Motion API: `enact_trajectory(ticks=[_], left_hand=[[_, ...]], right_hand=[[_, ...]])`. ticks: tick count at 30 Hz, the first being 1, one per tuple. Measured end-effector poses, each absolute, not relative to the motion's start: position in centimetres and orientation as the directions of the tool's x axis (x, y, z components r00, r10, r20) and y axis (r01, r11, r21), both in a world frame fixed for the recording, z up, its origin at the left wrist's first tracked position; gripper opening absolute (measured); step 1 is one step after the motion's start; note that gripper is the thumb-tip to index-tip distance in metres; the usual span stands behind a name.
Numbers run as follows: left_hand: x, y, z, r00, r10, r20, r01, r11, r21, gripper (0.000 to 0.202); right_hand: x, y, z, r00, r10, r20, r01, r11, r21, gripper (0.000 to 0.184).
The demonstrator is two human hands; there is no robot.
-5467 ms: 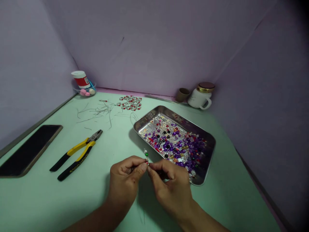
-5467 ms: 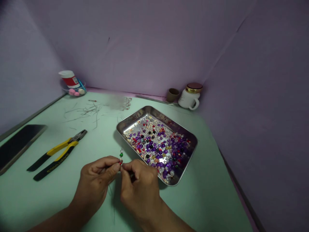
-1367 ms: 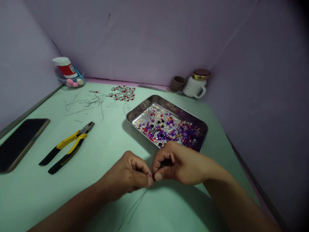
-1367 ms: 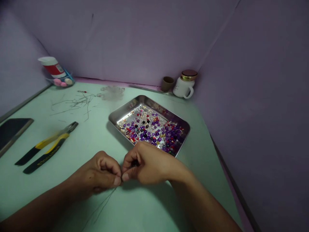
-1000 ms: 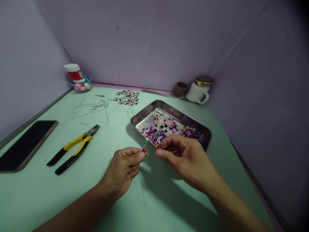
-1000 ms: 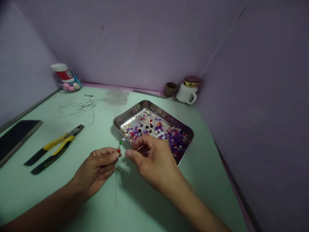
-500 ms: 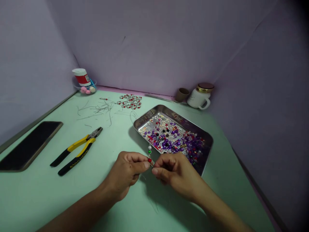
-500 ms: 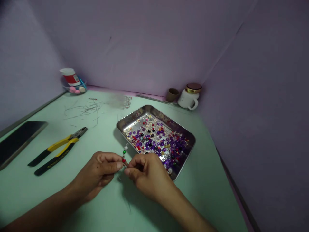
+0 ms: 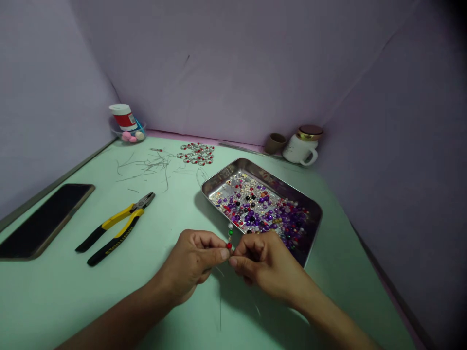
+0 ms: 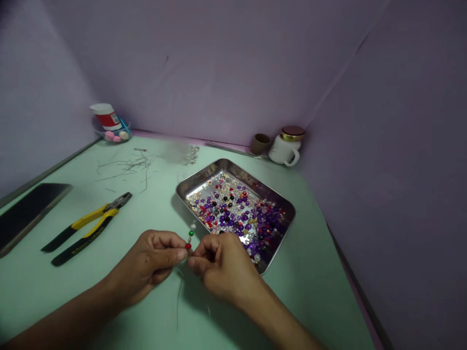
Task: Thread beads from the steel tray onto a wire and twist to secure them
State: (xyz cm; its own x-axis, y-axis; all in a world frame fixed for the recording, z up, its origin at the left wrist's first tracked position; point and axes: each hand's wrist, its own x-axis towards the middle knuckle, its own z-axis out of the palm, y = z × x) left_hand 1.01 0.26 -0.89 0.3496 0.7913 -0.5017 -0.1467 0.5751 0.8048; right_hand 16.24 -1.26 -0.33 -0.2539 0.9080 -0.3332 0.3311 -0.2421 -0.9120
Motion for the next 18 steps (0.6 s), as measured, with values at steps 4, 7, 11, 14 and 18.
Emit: enact_trajectory(ticks=[4, 7, 11, 14, 18], left_hand=[[1.10, 0.10, -0.92, 0.330, 0.802, -0.497, -0.141, 0.563, 0.815, 0.015], [1.08, 0.02, -0.97, 0.323, 0.806, -0.496, -0.125, 0.556, 0.822, 0.015], [1.01, -0.01, -0.88, 0.347, 0.809, -0.474, -0.096, 0.534, 0.840, 0.014], [0.94, 0.03, -0.76, 0.357, 0.811, -0.463, -0.056, 0.513, 0.856, 0.014], [0.83, 0.13, -0.71, 0.375, 0.805, -0.459, -0.010, 0.499, 0.867, 0.012]], right_hand=[[16.38, -1.11, -0.21, -0.289, 0.914, -0.285, 0.295, -0.198, -0.935, 0.013], [16.31, -0.88, 0.09, -0.247, 0.926, -0.286, 0.158, -0.252, -0.955, 0.007], [16.17, -0.76, 0.36, -0.240, 0.909, -0.342, 0.053, -0.339, -0.939, 0.013], [16.13, -0.82, 0.46, -0.258, 0.907, -0.334, 0.056, -0.331, -0.942, 0.015], [16.17, -0.85, 0.57, -0.266, 0.901, -0.344, 0.087, -0.333, -0.939, 0.011]])
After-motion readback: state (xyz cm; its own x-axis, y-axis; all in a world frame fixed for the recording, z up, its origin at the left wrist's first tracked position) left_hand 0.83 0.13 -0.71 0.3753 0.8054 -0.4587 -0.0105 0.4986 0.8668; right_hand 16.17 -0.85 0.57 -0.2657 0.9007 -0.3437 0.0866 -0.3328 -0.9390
